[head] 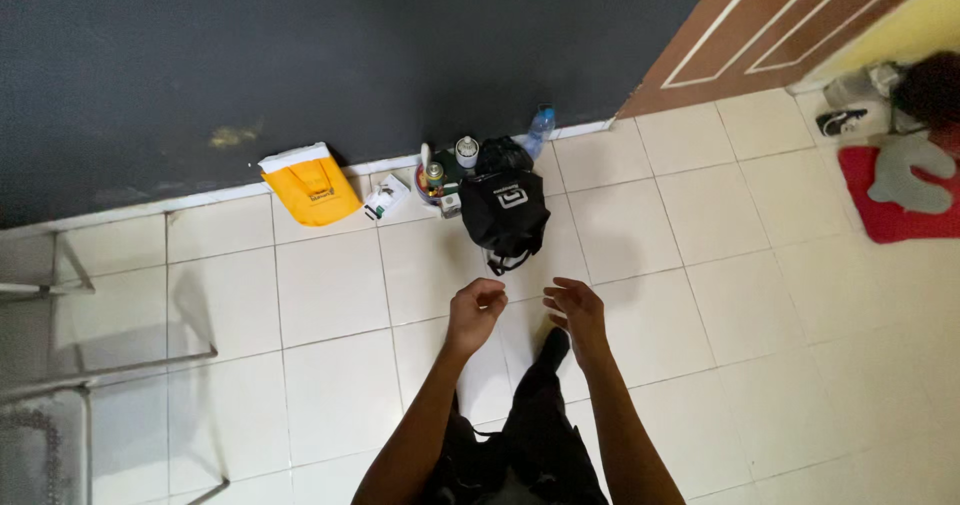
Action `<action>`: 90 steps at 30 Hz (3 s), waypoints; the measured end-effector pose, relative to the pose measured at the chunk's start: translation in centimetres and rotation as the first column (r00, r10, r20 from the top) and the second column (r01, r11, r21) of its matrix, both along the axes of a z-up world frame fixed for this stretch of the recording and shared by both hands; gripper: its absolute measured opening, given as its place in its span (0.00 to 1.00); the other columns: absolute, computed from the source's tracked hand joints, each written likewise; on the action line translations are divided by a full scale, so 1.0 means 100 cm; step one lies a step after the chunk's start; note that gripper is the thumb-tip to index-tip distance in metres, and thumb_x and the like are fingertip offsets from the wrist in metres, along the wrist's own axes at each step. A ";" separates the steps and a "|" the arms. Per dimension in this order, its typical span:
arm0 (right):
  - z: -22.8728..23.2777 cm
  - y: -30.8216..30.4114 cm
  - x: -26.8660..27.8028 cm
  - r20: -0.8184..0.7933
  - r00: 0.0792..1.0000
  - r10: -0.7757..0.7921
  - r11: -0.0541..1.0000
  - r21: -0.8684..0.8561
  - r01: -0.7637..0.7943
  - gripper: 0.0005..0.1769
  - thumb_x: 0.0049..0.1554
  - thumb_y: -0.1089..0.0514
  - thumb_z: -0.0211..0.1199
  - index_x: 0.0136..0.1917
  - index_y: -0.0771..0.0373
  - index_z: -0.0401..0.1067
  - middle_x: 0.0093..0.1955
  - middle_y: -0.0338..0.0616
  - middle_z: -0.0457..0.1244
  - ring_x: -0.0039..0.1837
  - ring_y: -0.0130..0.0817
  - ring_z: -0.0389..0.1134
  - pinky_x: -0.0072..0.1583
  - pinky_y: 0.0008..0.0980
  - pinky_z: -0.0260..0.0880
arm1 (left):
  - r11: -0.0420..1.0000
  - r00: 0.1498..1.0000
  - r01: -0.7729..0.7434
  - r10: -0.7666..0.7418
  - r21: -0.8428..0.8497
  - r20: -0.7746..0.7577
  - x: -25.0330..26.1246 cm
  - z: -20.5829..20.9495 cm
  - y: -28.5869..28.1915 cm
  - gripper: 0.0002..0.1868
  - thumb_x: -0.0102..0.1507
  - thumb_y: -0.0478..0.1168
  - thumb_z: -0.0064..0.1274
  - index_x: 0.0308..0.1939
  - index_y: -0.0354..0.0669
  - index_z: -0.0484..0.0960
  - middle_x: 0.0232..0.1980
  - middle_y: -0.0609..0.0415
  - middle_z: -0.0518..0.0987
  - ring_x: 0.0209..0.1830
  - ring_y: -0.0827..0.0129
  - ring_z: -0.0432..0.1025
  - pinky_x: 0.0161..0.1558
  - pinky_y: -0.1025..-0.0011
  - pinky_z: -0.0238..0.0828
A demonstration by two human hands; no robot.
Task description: The person picks up a pack of copy paper from the floor, carries it across the room, and places it on a wooden table.
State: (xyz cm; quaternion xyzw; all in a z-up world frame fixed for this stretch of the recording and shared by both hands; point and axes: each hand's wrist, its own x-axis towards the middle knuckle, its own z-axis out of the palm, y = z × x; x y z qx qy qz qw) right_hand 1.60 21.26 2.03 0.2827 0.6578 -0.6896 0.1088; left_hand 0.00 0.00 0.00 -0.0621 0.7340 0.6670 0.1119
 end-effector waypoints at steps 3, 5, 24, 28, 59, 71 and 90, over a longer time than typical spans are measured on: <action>0.003 0.024 -0.024 0.026 0.997 0.069 0.998 0.003 -0.069 0.19 0.60 0.57 0.56 0.65 0.61 0.70 0.58 0.46 0.70 0.62 0.42 0.71 0.61 0.45 0.70 | 0.997 0.993 -0.077 0.078 0.021 -0.091 -0.011 -0.026 0.022 0.09 0.62 0.34 0.60 0.46 0.36 0.83 0.39 0.52 0.85 0.41 0.69 0.80 0.47 0.72 0.79; 0.004 0.038 -0.043 0.083 0.992 0.098 0.995 0.008 -0.099 0.18 0.61 0.57 0.56 0.64 0.60 0.71 0.58 0.44 0.70 0.61 0.40 0.71 0.60 0.44 0.71 | 0.989 0.989 -0.146 0.146 -0.012 0.014 -0.018 -0.037 0.040 0.09 0.61 0.34 0.61 0.45 0.37 0.83 0.39 0.53 0.86 0.41 0.71 0.80 0.46 0.72 0.78; -0.043 0.073 -0.131 0.077 0.976 0.205 0.977 -0.069 -0.199 0.14 0.61 0.59 0.57 0.61 0.59 0.72 0.56 0.43 0.70 0.58 0.37 0.72 0.58 0.42 0.70 | 0.964 0.961 -0.244 0.255 -0.104 0.111 -0.065 -0.034 0.093 0.16 0.59 0.33 0.63 0.50 0.37 0.82 0.43 0.49 0.86 0.46 0.66 0.82 0.48 0.69 0.79; -0.059 0.080 -0.129 0.101 0.976 0.192 0.981 -0.029 -0.190 0.18 0.61 0.58 0.57 0.64 0.60 0.70 0.57 0.43 0.70 0.59 0.37 0.71 0.59 0.43 0.71 | 0.974 0.970 -0.183 0.201 -0.131 0.134 -0.076 -0.045 0.079 0.20 0.58 0.35 0.63 0.53 0.39 0.79 0.45 0.48 0.85 0.47 0.64 0.82 0.48 0.67 0.79; -0.567 0.106 -0.290 0.124 0.966 0.226 0.590 0.772 -0.238 0.54 0.42 0.62 0.75 0.78 0.57 0.53 0.71 0.60 0.54 0.69 0.58 0.57 0.67 0.50 0.62 | 0.810 0.943 0.141 0.066 -0.569 0.327 -0.196 -0.432 0.117 0.67 0.48 0.53 0.75 0.78 0.47 0.41 0.72 0.41 0.60 0.70 0.42 0.56 0.65 0.44 0.58; -0.660 0.178 -0.359 0.148 0.983 0.111 0.918 0.363 -0.159 0.18 0.60 0.53 0.62 0.60 0.65 0.72 0.50 0.49 0.70 0.44 0.41 0.73 0.45 0.43 0.78 | 0.787 0.918 -0.348 0.175 -0.509 -0.356 -0.202 -0.552 0.105 0.13 0.60 0.35 0.55 0.48 0.33 0.79 0.50 0.38 0.78 0.52 0.40 0.71 0.52 0.48 0.69; -0.529 0.199 -0.347 -0.001 0.977 0.214 0.890 0.413 -0.195 0.19 0.49 0.66 0.71 0.53 0.70 0.70 0.37 0.50 0.66 0.36 0.38 0.67 0.40 0.38 0.70 | 0.645 0.923 -0.382 0.240 -0.662 -0.300 -0.206 -0.504 0.127 0.33 0.59 0.47 0.63 0.62 0.32 0.71 0.65 0.39 0.73 0.63 0.43 0.68 0.61 0.48 0.66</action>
